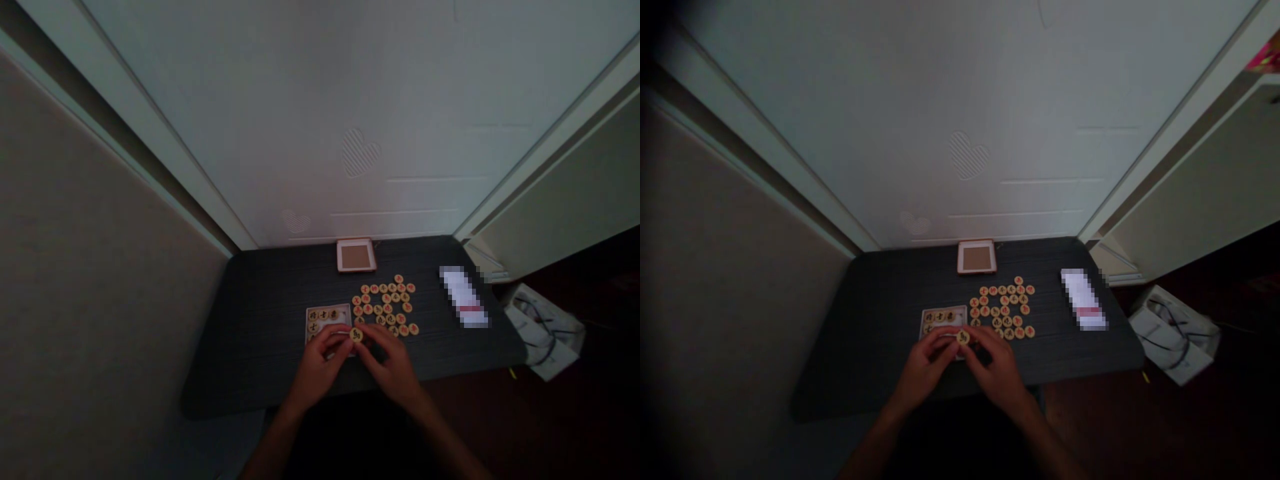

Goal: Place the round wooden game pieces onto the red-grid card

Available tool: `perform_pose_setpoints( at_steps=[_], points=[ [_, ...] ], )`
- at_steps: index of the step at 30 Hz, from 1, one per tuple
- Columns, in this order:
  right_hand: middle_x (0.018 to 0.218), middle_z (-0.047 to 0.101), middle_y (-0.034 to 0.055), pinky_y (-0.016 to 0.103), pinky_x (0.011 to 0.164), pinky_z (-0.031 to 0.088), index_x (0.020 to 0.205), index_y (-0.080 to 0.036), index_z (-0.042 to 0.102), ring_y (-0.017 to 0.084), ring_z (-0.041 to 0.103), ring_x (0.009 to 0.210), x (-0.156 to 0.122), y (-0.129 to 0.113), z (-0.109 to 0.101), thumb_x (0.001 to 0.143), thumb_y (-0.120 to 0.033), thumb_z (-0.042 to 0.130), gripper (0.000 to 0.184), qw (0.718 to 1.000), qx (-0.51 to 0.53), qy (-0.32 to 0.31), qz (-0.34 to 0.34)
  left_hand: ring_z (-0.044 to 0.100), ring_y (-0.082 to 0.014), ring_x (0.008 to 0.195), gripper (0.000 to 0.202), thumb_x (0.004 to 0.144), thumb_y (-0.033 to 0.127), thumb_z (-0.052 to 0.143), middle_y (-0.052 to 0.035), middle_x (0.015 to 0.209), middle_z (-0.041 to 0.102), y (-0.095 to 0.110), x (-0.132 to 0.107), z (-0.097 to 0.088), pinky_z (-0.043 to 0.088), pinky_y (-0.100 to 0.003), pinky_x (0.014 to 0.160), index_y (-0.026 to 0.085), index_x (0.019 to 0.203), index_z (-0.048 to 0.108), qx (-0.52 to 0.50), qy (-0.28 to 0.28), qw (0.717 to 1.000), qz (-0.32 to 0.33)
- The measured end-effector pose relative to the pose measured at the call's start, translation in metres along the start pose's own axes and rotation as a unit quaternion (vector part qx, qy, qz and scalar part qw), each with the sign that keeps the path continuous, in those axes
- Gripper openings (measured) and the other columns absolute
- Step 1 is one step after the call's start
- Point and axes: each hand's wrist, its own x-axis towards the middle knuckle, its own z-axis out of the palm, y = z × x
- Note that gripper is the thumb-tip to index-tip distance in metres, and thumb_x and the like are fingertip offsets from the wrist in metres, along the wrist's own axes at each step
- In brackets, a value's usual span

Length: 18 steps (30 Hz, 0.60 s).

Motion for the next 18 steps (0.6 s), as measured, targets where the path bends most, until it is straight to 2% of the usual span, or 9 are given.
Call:
perform_pose_setpoints(
  at_steps=[5,18],
  points=[
    [0.12,0.071,0.0072,0.037,0.093,0.056,0.133,-0.03,0.063,0.023,0.067,0.109,-0.0003,-0.0026,-0.0017,0.098,-0.026,0.056,0.036,1.0,0.001,-0.009,0.0,0.074,-0.0216,0.095,0.026,0.09,0.034,0.067,-0.0065,0.105,0.077,-0.0023,0.0003,-0.0001,0.057,-0.036,0.091,0.021,0.112,0.066,0.008,0.0,1.0,0.005],
    [0.109,0.074,0.0054,0.036,0.087,0.056,0.123,-0.028,0.07,0.022,0.068,0.098,-0.0005,0.0002,-0.001,0.093,-0.028,0.063,0.031,0.997,0.049,0.004,0.066,0.073,-0.0197,0.092,0.026,0.089,0.031,0.069,-0.0033,0.099,0.077,-0.0013,-0.0022,-0.0002,0.057,-0.031,0.083,0.022,0.113,0.067,0.079,0.013,0.996,0.032]
  ],
)
